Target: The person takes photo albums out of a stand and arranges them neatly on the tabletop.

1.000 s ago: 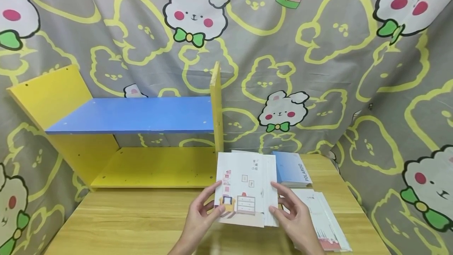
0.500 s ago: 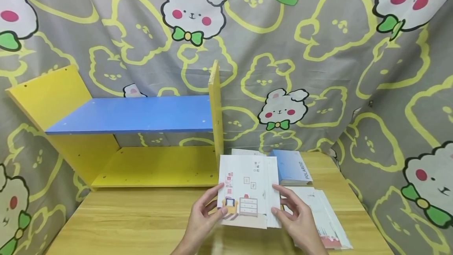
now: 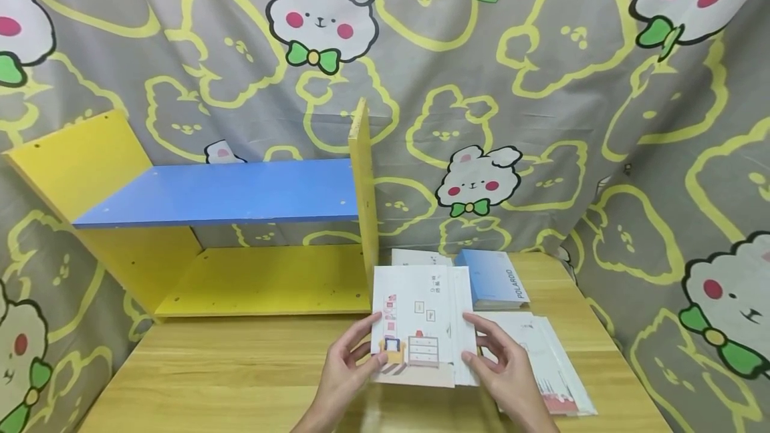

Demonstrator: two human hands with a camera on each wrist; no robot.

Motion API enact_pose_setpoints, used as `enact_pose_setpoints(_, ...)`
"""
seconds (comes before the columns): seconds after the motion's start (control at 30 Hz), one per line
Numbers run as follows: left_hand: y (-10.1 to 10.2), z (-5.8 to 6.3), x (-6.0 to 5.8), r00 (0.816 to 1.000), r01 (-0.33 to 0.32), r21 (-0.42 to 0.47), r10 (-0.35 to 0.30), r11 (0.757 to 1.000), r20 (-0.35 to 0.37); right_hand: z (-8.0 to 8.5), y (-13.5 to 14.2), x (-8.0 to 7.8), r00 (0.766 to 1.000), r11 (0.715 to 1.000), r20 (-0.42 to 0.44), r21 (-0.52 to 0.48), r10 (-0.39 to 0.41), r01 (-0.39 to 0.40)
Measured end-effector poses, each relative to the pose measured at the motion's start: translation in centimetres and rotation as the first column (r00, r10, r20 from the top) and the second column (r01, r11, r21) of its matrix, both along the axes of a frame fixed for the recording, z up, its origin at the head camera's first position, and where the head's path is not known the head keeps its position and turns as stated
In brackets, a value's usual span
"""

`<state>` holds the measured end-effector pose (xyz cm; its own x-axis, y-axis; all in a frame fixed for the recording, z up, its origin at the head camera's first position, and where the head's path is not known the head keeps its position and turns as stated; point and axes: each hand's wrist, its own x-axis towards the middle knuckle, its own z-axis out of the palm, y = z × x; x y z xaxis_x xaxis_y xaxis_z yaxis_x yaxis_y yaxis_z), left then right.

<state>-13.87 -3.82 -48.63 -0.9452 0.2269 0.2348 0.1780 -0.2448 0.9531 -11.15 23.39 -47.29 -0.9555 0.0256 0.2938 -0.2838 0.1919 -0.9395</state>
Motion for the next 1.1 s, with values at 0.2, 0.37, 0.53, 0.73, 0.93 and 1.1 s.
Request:
enact_pose_setpoints(0.2,0.1,-0.5,0.0,0.999,-0.006,0.005,0.006,1.000,0.036,-0.3,0.0,0.1,0.998,0.999,0.045,0.033,-0.033,0.031)
enact_pose_setpoints(0.37,0.3,-0.9,0.1,0.999,-0.020,0.000,0.020,1.000,0.047,-0.7,0.1,0.2,0.999,0.998,0.036,0.045,-0.033,0.032)
enact_pose_setpoints(0.53,0.3,-1.2,0.2,0.998,-0.017,0.004,0.017,1.000,0.059,-1.0,0.2,0.2,0.998,0.999,0.049,0.041,-0.037,0.035)
enact_pose_setpoints(0.73,0.4,-1.7,0.4,0.998,-0.006,0.023,0.004,1.000,0.068,-1.0,0.1,0.3,0.993,0.997,0.106,0.045,-0.060,0.056)
enact_pose_setpoints(0.93,0.4,-2.1,0.4,0.997,-0.014,0.011,0.013,1.000,0.077,-1.3,0.0,0.3,0.990,0.998,0.128,0.039,-0.058,0.053)
enact_pose_setpoints(1.1,0.5,-2.3,0.5,0.996,-0.023,-0.006,0.023,1.000,0.088,-1.7,0.1,0.3,0.994,0.998,0.098,0.047,-0.046,0.041)
